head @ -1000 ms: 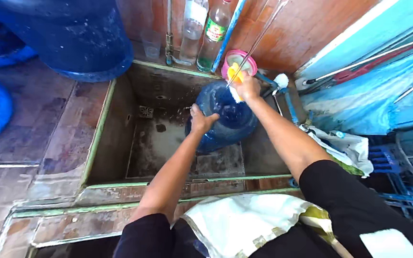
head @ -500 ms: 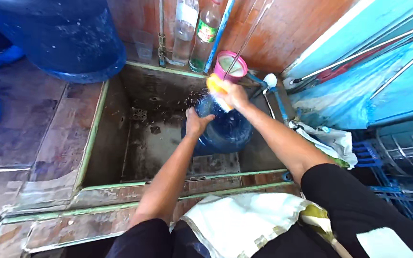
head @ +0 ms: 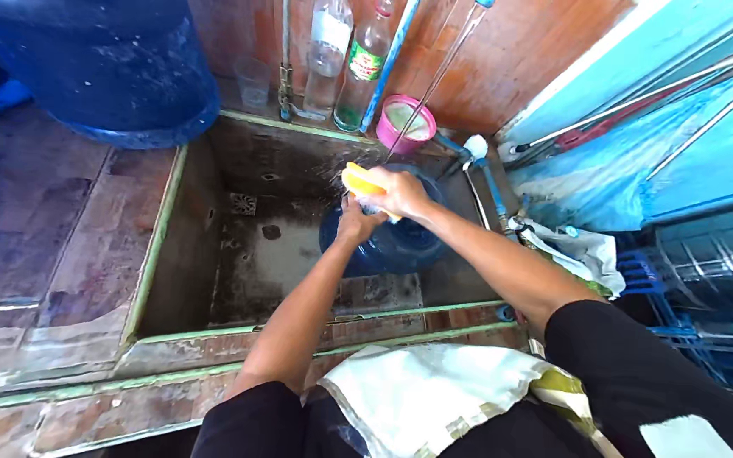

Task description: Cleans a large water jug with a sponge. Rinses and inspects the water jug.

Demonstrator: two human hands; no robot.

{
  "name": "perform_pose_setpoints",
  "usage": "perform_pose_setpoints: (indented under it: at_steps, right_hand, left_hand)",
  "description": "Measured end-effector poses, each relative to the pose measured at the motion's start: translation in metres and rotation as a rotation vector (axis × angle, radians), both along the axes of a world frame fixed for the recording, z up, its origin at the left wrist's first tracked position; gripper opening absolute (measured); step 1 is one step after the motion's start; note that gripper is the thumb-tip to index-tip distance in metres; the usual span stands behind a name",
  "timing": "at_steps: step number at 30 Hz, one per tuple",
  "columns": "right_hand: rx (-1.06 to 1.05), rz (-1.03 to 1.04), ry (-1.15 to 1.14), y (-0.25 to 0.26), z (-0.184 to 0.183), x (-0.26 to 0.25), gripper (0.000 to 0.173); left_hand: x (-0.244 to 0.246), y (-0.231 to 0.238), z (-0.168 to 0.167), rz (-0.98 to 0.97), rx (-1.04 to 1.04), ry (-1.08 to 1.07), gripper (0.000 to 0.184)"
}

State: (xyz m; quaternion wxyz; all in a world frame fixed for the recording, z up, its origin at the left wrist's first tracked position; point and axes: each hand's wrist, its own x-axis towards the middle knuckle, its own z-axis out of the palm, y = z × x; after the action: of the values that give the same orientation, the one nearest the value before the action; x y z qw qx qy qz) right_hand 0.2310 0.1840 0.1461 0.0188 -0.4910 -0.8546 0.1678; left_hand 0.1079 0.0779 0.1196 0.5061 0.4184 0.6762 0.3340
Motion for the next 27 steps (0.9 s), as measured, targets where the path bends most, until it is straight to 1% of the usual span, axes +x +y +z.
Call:
perform_pose_setpoints:
  at_steps: [1,4,5,6,8,9,11,12,13,14,15,16,18,19,20,22,23,25,27]
  right_hand:
    - [-0.021,-0.031,0.036,0.004,-0.003,0.004,0.057]
    - [0.036,-0.375,0.046,0.043,0.001,0.019,0.06]
    - [0.044,-0.401,0.043,0.041,0.0,0.018,0.062]
    - [0.035,-0.35,0.048,0.03,0.0,0.012,0.063]
    - [0.004,-0.178,0.085,0.017,-0.004,0.002,0.06]
    - [-0.011,-0.168,0.116,0.021,-0.005,0.003,0.061]
    - [-0.027,-0.358,0.136,0.032,-0.004,0.018,0.062]
    - [-0.021,-0.431,0.152,0.033,-0.002,0.023,0.063]
    - [-0.021,-0.443,0.157,0.022,-0.003,0.027,0.064]
    - [-0.029,-0.408,0.152,0.005,-0.006,0.031,0.065]
    - [-0.048,-0.356,0.128,-0.015,-0.012,0.035,0.064]
    - [-0.063,-0.313,0.083,-0.036,-0.018,0.042,0.062]
    - [-0.1,-0.303,0.058,-0.061,-0.023,0.069,0.06]
    - [-0.092,-0.346,0.099,-0.063,-0.028,0.088,0.061]
    - [-0.088,-0.411,0.199,-0.059,-0.03,0.107,0.061]
    - [-0.17,-0.539,0.508,-0.04,-0.041,0.136,0.058]
    - [-0.233,-0.58,0.621,-0.028,-0.048,0.141,0.053]
    - [-0.345,-0.578,0.739,-0.002,-0.054,0.133,0.045]
    - [-0.454,-0.524,0.819,0.023,-0.061,0.11,0.039]
  left_hand:
    - [-0.004,-0.003,-0.002,-0.011,0.013,-0.004,0.08]
    - [-0.006,0.002,0.002,0.026,0.028,0.008,0.076]
    - [-0.004,0.004,0.003,0.015,0.022,0.023,0.076]
    - [-0.002,0.007,0.005,0.0,0.02,0.028,0.076]
    - [-0.004,0.013,0.009,-0.025,0.045,0.034,0.072]
    - [-0.008,0.015,0.008,-0.05,0.047,0.045,0.07]
    - [-0.008,0.02,0.004,-0.098,0.019,0.085,0.068]
    - [-0.007,0.023,0.011,-0.101,0.006,0.103,0.065]
    - [-0.005,0.028,0.017,-0.087,-0.011,0.127,0.061]
    - [-0.002,0.038,0.018,-0.06,-0.031,0.175,0.059]
    - [-0.003,0.052,0.009,-0.029,-0.051,0.247,0.061]
    - [-0.006,0.069,-0.007,-0.001,-0.063,0.327,0.063]
    - [-0.022,0.09,-0.028,0.01,-0.053,0.433,0.063]
    - [-0.032,0.095,-0.035,-0.016,-0.018,0.478,0.062]
    - [-0.039,0.098,-0.039,-0.049,0.034,0.526,0.06]
    - [-0.046,0.098,-0.041,-0.166,0.137,0.595,0.058]
    - [-0.045,0.096,-0.039,-0.258,0.193,0.621,0.057]
    - [-0.037,0.095,-0.034,-0.498,0.327,0.698,0.053]
    - [-0.02,0.101,-0.027,-0.689,0.383,0.826,0.05]
